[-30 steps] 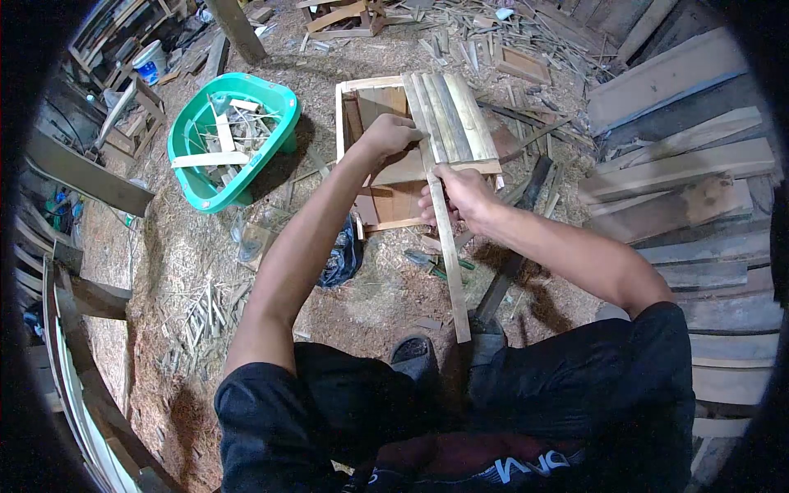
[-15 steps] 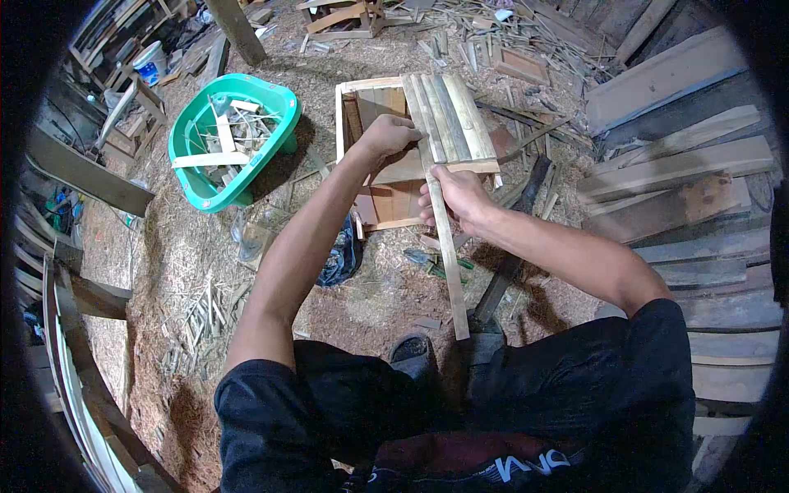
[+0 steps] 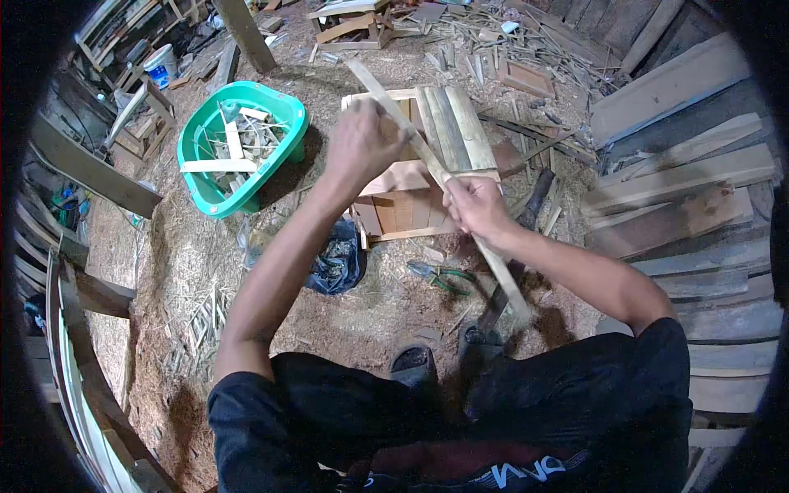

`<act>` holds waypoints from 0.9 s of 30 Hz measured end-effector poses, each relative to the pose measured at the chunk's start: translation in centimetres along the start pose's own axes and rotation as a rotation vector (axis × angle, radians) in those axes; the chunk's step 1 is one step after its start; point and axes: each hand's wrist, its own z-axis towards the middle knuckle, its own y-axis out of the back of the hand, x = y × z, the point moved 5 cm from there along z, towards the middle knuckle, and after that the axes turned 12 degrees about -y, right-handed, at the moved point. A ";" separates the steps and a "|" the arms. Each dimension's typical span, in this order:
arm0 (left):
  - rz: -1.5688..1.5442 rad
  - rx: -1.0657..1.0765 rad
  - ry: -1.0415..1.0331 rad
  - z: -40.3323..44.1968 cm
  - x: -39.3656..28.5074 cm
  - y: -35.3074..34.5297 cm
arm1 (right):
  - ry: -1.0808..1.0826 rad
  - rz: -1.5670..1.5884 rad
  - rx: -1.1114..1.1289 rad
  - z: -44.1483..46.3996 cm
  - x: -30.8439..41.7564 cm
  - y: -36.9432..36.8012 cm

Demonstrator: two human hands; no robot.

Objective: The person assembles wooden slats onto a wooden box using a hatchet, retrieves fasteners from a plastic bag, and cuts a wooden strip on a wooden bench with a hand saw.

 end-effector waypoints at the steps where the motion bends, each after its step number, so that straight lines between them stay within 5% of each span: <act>1: 0.025 -0.147 -0.143 -0.3 -1.7 2.3 | 0.096 -0.114 -0.024 -0.4 1.3 0.7; 2: 0.049 -0.292 -0.284 -0.7 -3.1 4.0 | 0.190 -0.227 -0.047 -0.7 2.4 1.2; 5: -0.033 -0.273 -0.752 -1.6 -6.5 4.4 | 0.477 -0.475 -0.139 -1.3 5.5 1.9; 8: -0.100 0.140 -0.686 -1.7 -6.4 1.6 | 0.641 -0.641 -0.135 -2.3 7.2 2.2; 12: -0.121 0.393 -0.478 -1.8 -7.0 1.1 | 0.753 -0.823 -0.093 -2.4 7.2 3.2; 21: -0.358 0.282 -0.310 -2.7 -8.4 -2.4 | 0.637 -0.975 0.188 -2.3 7.6 5.5; 27: -0.456 0.266 -0.248 -3.4 -10.1 -4.4 | 0.564 -1.074 0.108 -3.4 6.3 6.8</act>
